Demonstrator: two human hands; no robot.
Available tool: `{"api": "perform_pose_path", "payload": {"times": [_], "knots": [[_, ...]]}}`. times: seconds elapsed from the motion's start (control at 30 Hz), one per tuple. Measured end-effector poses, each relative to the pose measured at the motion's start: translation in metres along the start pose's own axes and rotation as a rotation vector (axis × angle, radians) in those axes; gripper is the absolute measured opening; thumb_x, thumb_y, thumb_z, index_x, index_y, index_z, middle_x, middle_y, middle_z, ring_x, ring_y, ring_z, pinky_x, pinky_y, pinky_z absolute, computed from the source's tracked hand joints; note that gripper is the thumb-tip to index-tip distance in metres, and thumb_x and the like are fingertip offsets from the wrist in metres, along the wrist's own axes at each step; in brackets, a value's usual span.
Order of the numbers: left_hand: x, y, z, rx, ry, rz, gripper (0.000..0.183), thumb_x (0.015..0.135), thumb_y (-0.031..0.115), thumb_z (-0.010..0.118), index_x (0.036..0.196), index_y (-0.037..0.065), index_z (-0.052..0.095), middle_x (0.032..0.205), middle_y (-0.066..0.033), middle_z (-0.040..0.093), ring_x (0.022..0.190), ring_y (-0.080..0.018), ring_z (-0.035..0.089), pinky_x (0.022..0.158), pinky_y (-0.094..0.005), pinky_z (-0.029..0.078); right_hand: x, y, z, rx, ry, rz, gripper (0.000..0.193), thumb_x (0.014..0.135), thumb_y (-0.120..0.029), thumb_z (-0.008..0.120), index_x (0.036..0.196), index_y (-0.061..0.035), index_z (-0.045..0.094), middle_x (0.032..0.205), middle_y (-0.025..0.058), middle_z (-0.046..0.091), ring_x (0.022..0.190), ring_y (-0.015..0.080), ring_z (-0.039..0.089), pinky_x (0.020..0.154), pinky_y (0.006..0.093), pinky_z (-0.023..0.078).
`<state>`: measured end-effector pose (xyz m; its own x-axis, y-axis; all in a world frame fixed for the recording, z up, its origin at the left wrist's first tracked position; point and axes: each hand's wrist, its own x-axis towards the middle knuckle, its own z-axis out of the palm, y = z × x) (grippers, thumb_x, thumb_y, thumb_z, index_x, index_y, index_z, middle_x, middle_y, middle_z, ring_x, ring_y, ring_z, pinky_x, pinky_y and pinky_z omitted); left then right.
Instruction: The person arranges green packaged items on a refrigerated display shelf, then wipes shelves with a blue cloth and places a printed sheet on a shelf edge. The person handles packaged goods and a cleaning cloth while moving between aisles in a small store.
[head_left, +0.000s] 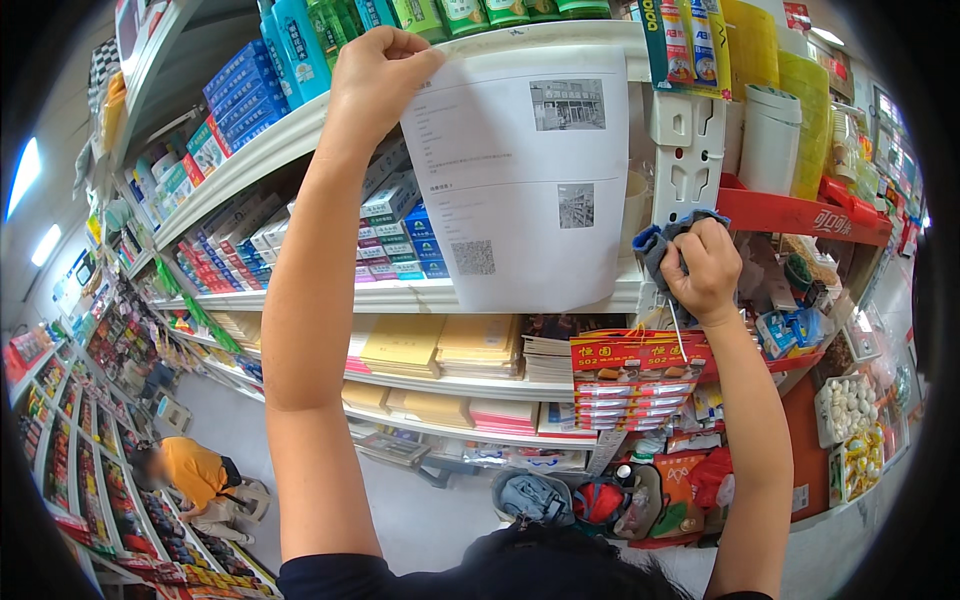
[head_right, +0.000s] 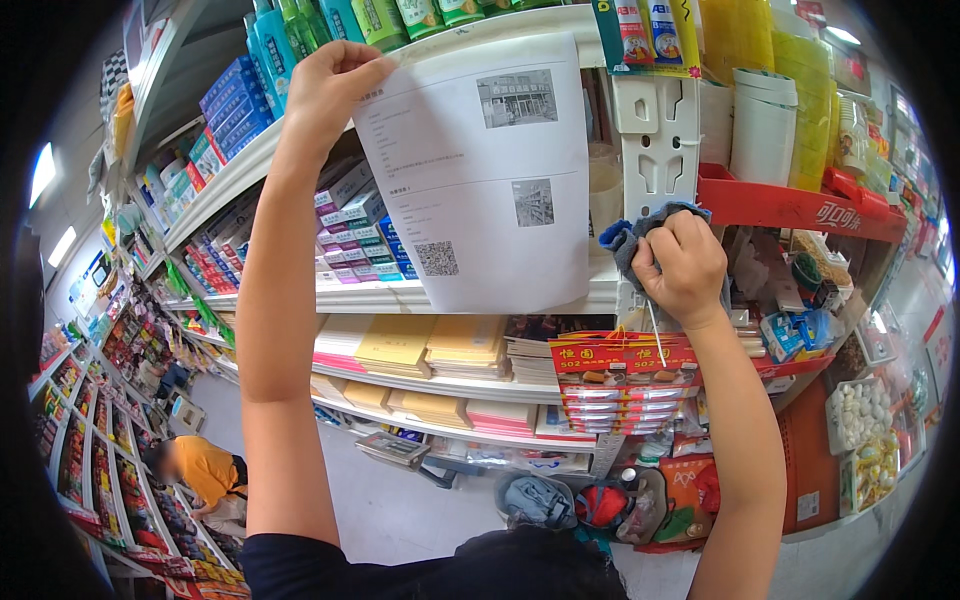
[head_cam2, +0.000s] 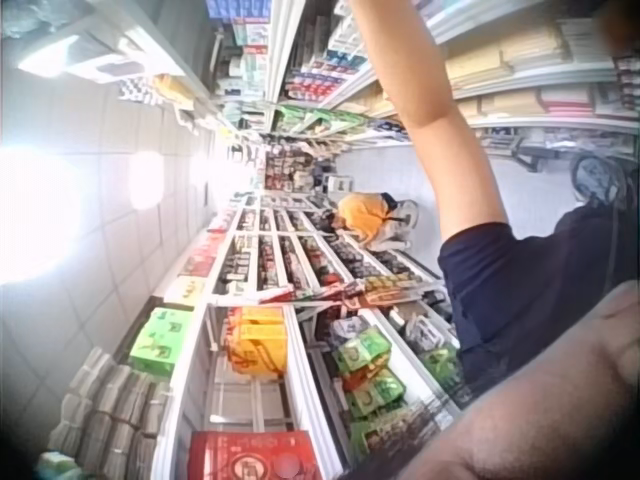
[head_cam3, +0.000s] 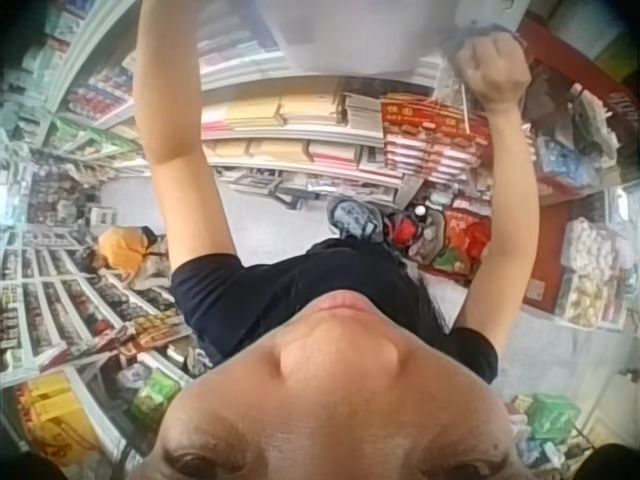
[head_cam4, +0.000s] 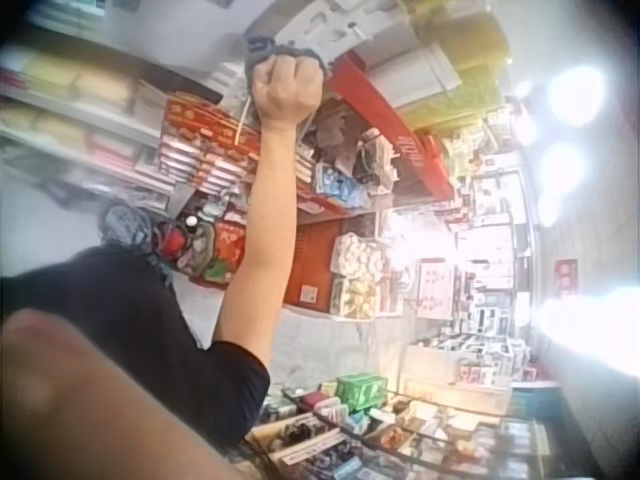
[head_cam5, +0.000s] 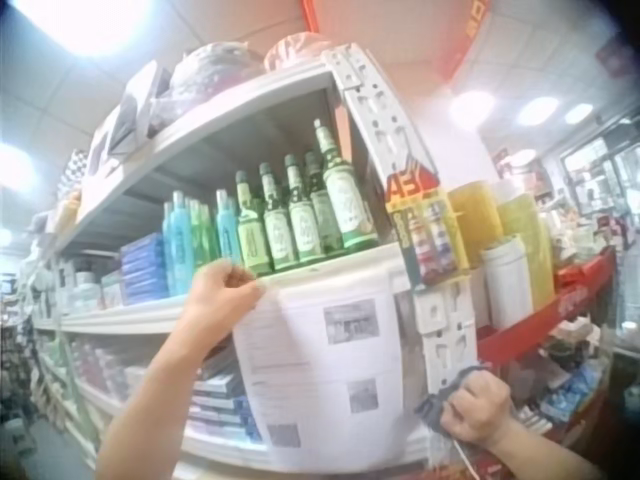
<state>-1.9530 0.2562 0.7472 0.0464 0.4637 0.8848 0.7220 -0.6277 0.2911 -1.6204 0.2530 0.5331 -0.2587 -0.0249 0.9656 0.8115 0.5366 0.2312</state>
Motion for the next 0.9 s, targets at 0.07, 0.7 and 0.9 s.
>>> {"api": "perform_pose_path", "payload": {"times": [0.07, 0.7, 0.9], "knots": [[0.000, 0.000, -0.002, -0.008, -0.012, -0.006, 0.024, 0.082, 0.022, 0.071, 0.091, 0.000, 0.069, 0.080, -0.0042, 0.067, 0.072, -0.0110, 0.060, 0.066, -0.0251, 0.048, 0.000, 0.000, 0.000, 0.000, 0.003, 0.001, 0.016, 0.066, -0.007, 0.071, 0.073, -0.0069, 0.056, 0.076, 0.0080, 0.050, 0.068, 0.0273, 0.054, 0.058, 0.0368, 0.046], [-0.006, 0.006, 0.001, 0.021, -0.003, 0.033, 0.026, 0.083, 0.027, 0.071, 0.082, 0.001, 0.067, 0.072, -0.0013, 0.063, 0.066, -0.0073, 0.053, 0.060, -0.0235, 0.042, 0.001, -0.001, 0.000, 0.000, 0.022, 0.007, 0.017, 0.066, -0.006, 0.070, 0.073, -0.0069, 0.055, 0.076, 0.0084, 0.049, 0.068, 0.0277, 0.054, 0.057, 0.0372, 0.046], [-0.009, 0.010, 0.004, 0.042, 0.001, 0.064, 0.026, 0.084, 0.026, 0.069, 0.086, 0.000, 0.066, 0.074, -0.0041, 0.063, 0.068, -0.0117, 0.056, 0.062, -0.0269, 0.046, 0.004, -0.009, 0.002, -0.071, 0.022, 0.047, 0.017, 0.066, -0.006, 0.069, 0.070, -0.0071, 0.052, 0.075, 0.0077, 0.047, 0.067, 0.0263, 0.053, 0.056, 0.0360, 0.046]]}}
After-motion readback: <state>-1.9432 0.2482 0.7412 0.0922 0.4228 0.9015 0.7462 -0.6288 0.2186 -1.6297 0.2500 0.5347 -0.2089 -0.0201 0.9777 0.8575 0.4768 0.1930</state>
